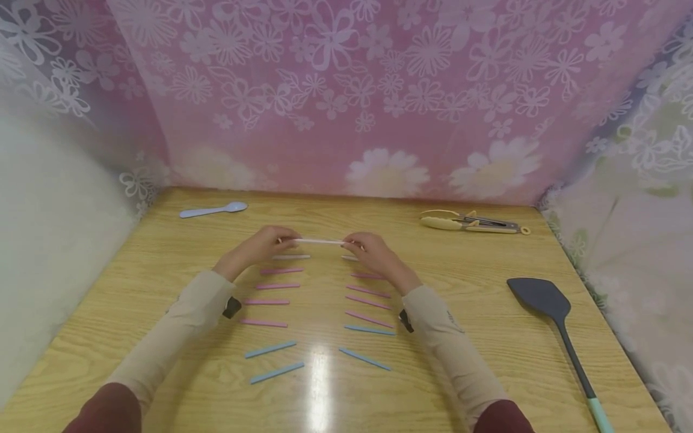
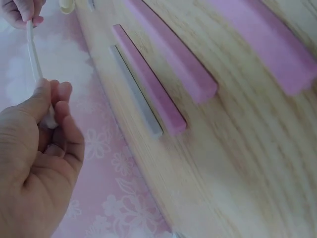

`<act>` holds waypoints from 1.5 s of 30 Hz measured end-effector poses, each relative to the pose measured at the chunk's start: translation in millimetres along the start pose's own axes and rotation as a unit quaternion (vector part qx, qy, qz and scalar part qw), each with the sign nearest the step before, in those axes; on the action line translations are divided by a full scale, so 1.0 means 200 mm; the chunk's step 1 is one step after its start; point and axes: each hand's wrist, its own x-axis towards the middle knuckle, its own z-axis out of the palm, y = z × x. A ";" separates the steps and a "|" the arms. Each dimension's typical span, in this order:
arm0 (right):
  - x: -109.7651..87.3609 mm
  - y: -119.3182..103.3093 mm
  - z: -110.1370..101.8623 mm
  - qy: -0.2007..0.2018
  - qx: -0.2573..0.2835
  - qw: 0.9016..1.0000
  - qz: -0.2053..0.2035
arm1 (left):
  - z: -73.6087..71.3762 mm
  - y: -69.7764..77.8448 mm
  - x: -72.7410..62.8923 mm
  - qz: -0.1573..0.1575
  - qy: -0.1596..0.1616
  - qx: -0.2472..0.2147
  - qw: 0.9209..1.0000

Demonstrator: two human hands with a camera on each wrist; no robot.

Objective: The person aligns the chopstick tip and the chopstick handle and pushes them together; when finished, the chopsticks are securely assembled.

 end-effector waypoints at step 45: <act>0.06 0.07 -0.03 0.073 -0.065 0.995 -0.036 | 0.00 -0.02 0.06 -0.010 0.020 0.013 1.000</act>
